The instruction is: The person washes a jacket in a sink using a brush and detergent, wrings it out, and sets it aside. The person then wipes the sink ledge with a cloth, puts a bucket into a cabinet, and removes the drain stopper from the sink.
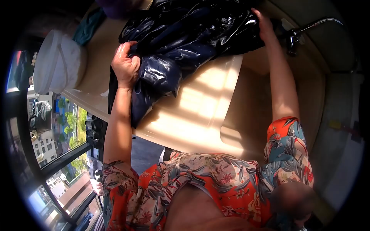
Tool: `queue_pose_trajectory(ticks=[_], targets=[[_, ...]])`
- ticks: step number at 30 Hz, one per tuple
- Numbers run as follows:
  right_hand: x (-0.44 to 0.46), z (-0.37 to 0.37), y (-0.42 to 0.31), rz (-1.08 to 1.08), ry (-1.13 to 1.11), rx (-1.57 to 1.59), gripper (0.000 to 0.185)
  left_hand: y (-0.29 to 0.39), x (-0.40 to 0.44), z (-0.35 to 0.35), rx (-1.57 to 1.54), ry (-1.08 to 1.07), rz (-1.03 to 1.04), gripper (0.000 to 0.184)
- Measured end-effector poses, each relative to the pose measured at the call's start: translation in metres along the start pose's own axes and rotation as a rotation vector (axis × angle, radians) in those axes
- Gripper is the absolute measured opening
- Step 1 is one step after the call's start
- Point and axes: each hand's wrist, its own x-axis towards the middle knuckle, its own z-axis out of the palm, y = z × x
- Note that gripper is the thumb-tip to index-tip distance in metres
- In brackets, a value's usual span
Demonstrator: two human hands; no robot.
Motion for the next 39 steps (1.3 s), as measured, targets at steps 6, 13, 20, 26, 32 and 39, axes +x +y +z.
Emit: queue_pose_trajectory(ticks=[6,13,20,26,32,39], targets=[[0.011,-0.012,0.005,0.026,0.014,-0.004,0.033,-0.002,0.0,0.001,0.0,0.003,-0.011,0.032],[-0.036,0.04,-0.036,0.126,0.13,-0.06,0.033,-0.002,0.0,0.001,0.007,0.025,-0.007,0.032],[-0.025,0.027,-0.026,0.071,0.095,-0.088,0.033,0.003,0.0,0.002,0.021,0.03,-0.032,0.031],[-0.021,0.02,-0.021,-0.012,0.04,-0.116,0.033,0.003,0.001,0.001,0.047,0.026,-0.003,0.031],[-0.025,0.023,-0.025,0.008,0.063,-0.132,0.032,0.006,0.001,0.001,0.043,0.023,-0.016,0.031],[-0.03,0.028,-0.029,0.046,0.068,-0.118,0.032,0.004,0.001,0.001,0.03,0.018,-0.03,0.031]])
